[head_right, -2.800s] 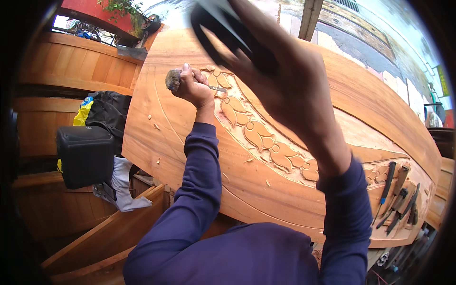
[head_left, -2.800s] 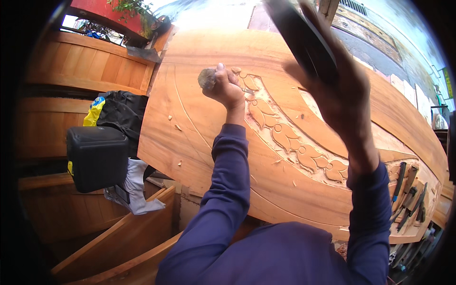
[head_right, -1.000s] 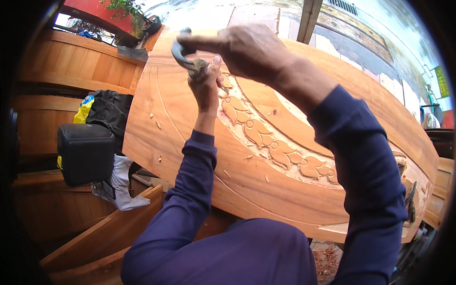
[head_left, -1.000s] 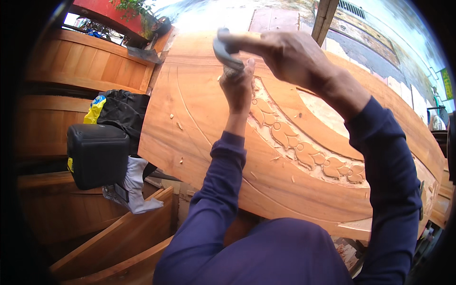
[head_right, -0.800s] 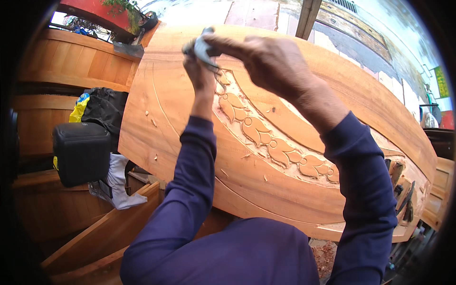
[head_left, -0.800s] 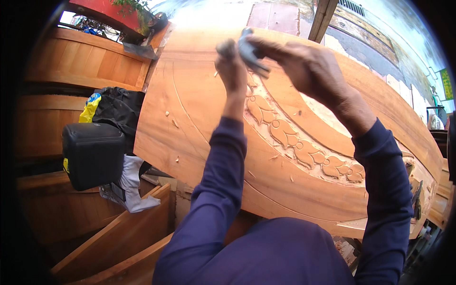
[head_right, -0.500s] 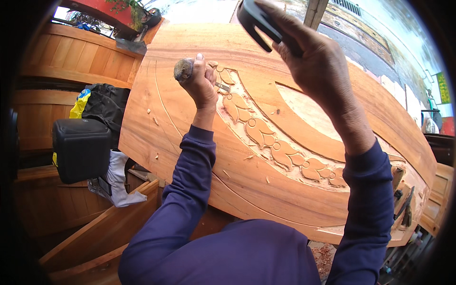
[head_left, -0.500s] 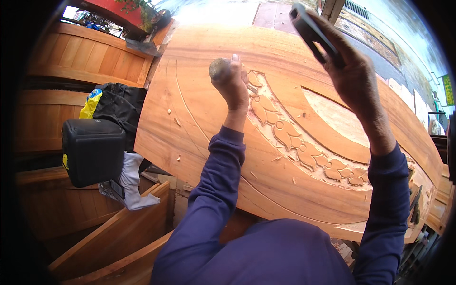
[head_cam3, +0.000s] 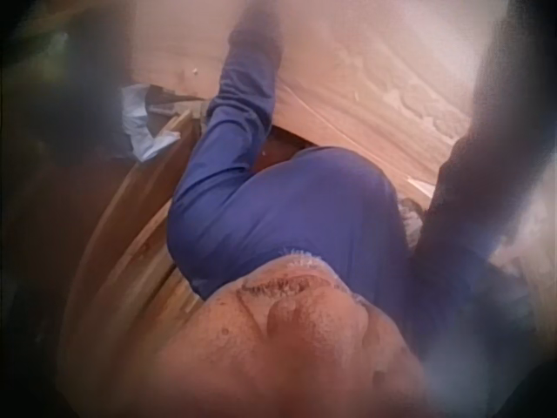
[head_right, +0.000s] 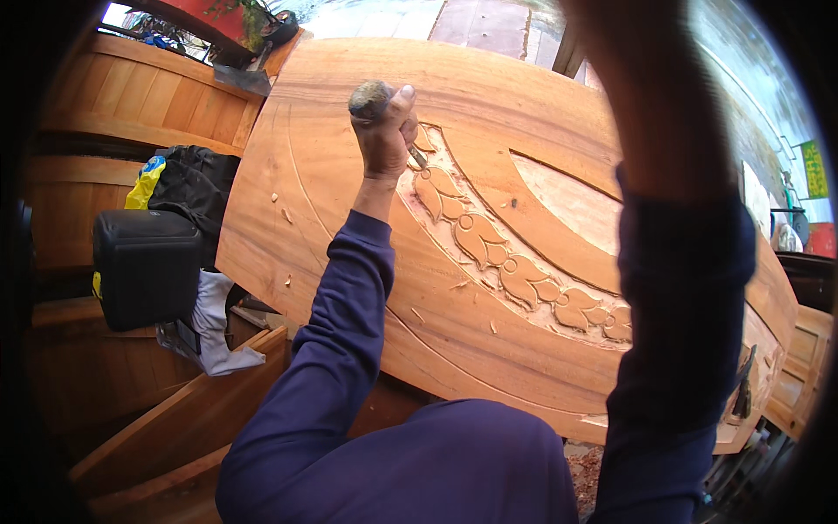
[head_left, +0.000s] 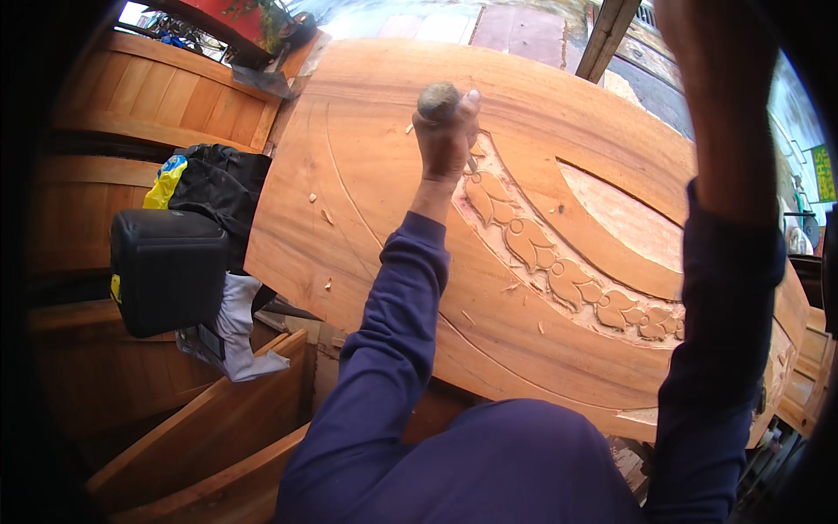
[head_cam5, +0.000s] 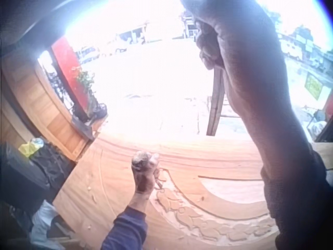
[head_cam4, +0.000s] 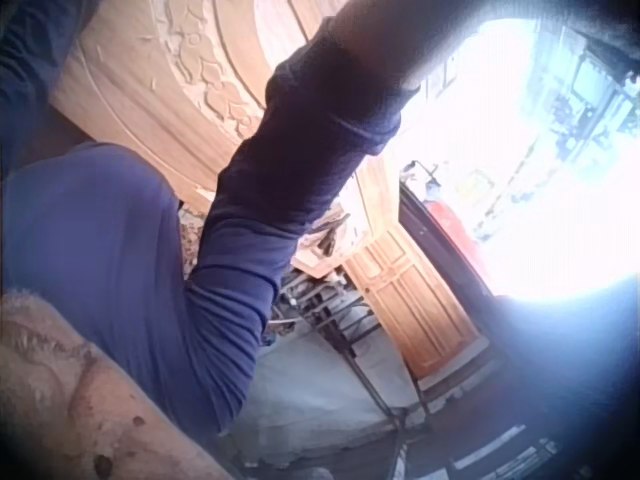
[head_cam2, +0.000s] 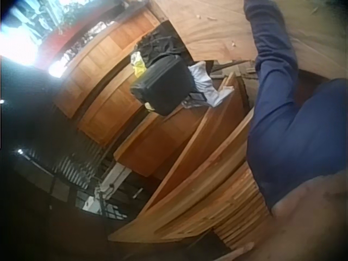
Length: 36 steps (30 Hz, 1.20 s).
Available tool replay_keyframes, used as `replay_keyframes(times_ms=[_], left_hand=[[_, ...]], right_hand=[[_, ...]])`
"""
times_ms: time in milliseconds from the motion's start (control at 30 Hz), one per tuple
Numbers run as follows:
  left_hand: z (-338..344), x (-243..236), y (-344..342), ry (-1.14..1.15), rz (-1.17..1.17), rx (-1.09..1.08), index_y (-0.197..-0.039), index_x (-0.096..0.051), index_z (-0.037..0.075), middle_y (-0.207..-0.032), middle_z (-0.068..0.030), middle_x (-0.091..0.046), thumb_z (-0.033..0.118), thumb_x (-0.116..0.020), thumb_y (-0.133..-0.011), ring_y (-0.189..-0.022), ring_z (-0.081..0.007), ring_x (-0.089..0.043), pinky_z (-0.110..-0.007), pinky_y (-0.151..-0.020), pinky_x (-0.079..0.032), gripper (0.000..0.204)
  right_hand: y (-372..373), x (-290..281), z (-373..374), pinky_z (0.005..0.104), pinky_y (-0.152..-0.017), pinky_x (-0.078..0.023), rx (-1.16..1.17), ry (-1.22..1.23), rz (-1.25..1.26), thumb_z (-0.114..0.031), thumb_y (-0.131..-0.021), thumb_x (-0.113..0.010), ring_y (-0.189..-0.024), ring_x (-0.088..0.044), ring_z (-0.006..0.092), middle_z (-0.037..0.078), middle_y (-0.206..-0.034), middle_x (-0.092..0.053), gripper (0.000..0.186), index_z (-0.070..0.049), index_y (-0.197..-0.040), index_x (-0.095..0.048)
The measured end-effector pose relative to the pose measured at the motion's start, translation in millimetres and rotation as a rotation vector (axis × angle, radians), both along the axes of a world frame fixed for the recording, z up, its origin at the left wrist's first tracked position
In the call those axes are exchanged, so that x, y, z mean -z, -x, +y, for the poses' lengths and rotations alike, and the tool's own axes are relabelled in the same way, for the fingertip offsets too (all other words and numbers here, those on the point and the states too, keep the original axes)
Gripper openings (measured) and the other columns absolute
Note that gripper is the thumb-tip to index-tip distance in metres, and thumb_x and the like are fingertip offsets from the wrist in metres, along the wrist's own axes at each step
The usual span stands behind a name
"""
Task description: The person carves decorative floral patterns into a large wooden panel using a chisel and a hammer.
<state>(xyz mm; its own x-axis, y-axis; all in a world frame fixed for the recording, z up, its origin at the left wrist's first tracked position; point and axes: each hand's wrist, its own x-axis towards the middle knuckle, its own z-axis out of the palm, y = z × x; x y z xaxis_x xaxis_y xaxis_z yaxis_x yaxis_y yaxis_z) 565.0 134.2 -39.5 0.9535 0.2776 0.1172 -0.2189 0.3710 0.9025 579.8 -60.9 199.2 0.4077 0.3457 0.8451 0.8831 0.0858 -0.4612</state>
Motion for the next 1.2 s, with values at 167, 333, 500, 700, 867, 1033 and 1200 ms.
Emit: replay_keyframes(times_ms=[167,333,500,700,867,1033,1200], left_hand=[[-2,6,5,-0.135,-0.009,0.068,-0.090,-0.063,0.009,-0.068,0.0071,-0.051,0.013,-0.077,-0.096,-0.052,-0.0030,-0.042,-0.023,-0.046,-0.031,0.015],[-3,-1,8,-0.101,0.051,0.170,-0.094,-0.073,0.002,-0.069,0.0057,-0.060,0.016,-0.081,-0.095,-0.057,-0.0028,-0.051,-0.022,-0.048,-0.040,0.016],[4,5,12,-0.159,-0.109,0.151,-0.083,-0.065,0.007,-0.065,0.0015,-0.058,0.022,-0.078,-0.098,-0.053,-0.0076,-0.055,-0.022,-0.045,-0.041,0.025],[13,22,82,-0.018,-0.198,-0.207,-0.086,-0.054,0.008,-0.071,-0.0044,-0.056,0.019,-0.071,-0.103,-0.065,-0.0160,-0.059,-0.033,-0.064,-0.050,0.027],[18,-19,53,-0.273,-0.268,-0.185,-0.103,-0.055,0.006,-0.071,-0.0025,-0.052,0.022,-0.077,-0.098,-0.066,-0.0145,-0.055,-0.032,-0.065,-0.048,0.028],[29,-45,31,-0.276,-0.217,0.066,-0.112,-0.061,0.005,-0.091,-0.0066,-0.068,0.024,-0.072,-0.102,-0.080,-0.0175,-0.069,-0.032,-0.073,-0.057,0.024],[16,-33,8,-0.126,-0.199,0.027,-0.114,-0.057,0.006,-0.082,-0.0064,-0.064,0.005,-0.076,-0.095,-0.062,-0.0110,-0.062,-0.021,-0.050,-0.048,0.027]], right_hand=[[-16,135,26,0.0398,-0.047,-0.050,0.363,0.715,-0.370,-0.004,-0.096,-0.057,-0.054,-0.064,0.0259,0.009,-0.065,-0.060,0.052,-0.030,-0.140,-0.067],[-8,98,35,0.0351,-0.070,-0.063,0.569,0.494,-0.003,-0.019,-0.103,-0.069,-0.086,-0.077,0.0216,0.008,-0.105,-0.078,0.047,-0.030,-0.147,-0.062],[10,140,22,0.0367,-0.058,-0.054,0.462,0.877,-0.028,-0.010,-0.101,-0.065,-0.065,-0.065,0.0208,0.008,-0.089,-0.071,0.056,-0.026,-0.154,-0.056],[116,206,-72,0.0352,-0.101,-0.057,0.499,0.283,0.621,0.001,-0.098,-0.069,-0.123,-0.067,0.0254,0.016,-0.138,-0.067,0.068,-0.012,-0.160,-0.045],[208,268,-146,0.0230,-0.086,-0.053,0.604,-0.028,1.130,0.006,-0.097,-0.069,-0.097,-0.066,0.0095,0.008,-0.122,-0.070,0.066,-0.002,-0.158,-0.047],[224,279,-162,0.0196,-0.055,-0.040,0.660,-0.116,1.287,-0.001,-0.097,-0.073,-0.062,-0.048,0.0026,-0.004,-0.083,-0.060,0.038,-0.003,-0.133,-0.063],[215,276,-157,0.0214,-0.044,-0.034,0.619,-0.222,1.272,-0.006,-0.098,-0.074,-0.052,-0.046,0.0026,-0.004,-0.074,-0.060,0.014,-0.005,-0.111,-0.068]])
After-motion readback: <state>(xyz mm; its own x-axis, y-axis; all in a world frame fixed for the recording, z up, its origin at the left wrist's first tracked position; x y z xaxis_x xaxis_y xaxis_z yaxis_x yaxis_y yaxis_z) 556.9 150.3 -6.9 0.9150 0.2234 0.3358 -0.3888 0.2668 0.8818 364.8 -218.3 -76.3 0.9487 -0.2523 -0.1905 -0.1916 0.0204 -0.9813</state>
